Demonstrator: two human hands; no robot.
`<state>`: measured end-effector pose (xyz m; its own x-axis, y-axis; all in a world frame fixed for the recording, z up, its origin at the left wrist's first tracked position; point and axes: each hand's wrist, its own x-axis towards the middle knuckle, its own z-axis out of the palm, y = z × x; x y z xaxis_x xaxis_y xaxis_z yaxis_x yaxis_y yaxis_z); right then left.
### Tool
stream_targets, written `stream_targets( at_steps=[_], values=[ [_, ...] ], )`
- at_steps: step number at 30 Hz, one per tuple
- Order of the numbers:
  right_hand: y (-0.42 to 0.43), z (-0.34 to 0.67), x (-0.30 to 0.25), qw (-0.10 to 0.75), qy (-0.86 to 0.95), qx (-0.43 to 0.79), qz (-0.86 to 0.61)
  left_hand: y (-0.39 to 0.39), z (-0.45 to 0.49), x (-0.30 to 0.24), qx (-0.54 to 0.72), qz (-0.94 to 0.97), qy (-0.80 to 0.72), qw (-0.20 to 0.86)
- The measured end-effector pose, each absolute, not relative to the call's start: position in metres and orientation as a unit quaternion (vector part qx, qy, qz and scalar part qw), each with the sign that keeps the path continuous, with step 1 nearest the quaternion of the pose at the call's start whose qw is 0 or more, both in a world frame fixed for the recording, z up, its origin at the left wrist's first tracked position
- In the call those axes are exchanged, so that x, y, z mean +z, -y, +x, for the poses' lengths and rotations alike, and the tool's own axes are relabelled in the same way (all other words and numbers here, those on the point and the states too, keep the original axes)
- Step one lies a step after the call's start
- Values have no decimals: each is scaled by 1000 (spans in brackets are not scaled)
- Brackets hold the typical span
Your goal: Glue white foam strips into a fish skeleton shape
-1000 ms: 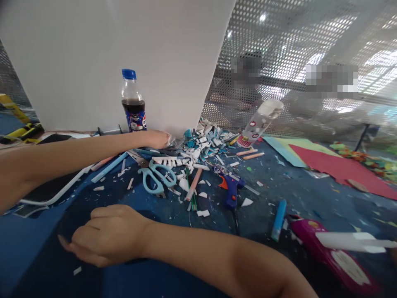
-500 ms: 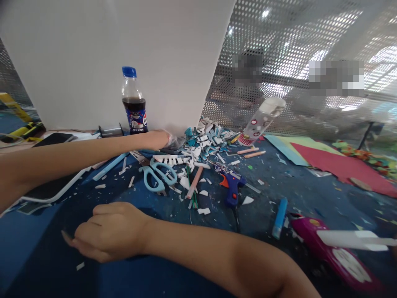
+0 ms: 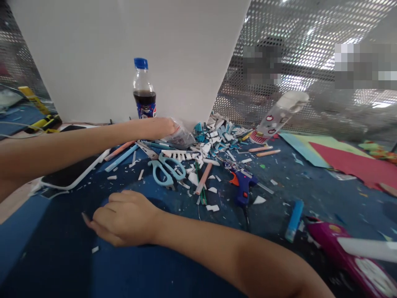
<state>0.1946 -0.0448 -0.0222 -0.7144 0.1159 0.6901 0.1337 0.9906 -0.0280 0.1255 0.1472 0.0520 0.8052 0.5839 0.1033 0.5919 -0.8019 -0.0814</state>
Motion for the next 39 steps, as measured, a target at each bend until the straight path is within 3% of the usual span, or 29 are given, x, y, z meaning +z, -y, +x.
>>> stream_targets(
  at_steps=[19, 25, 29, 39],
  values=[
    [45, 196, -16, 379, 921, 40, -75, -131, 139, 66, -53, -905, 410, 101],
    [46, 196, -17, 379, 920, 62, -78, -108, 150, 76, -96, -915, 325, 221],
    [48, 197, -14, 401, 916, -2, -29, -94, 151, 79, -89, -910, 299, 273],
    [51, 198, -10, 455, 888, -53, 37, 0, 52, 31, -60, -929, 280, 233]
  ],
)
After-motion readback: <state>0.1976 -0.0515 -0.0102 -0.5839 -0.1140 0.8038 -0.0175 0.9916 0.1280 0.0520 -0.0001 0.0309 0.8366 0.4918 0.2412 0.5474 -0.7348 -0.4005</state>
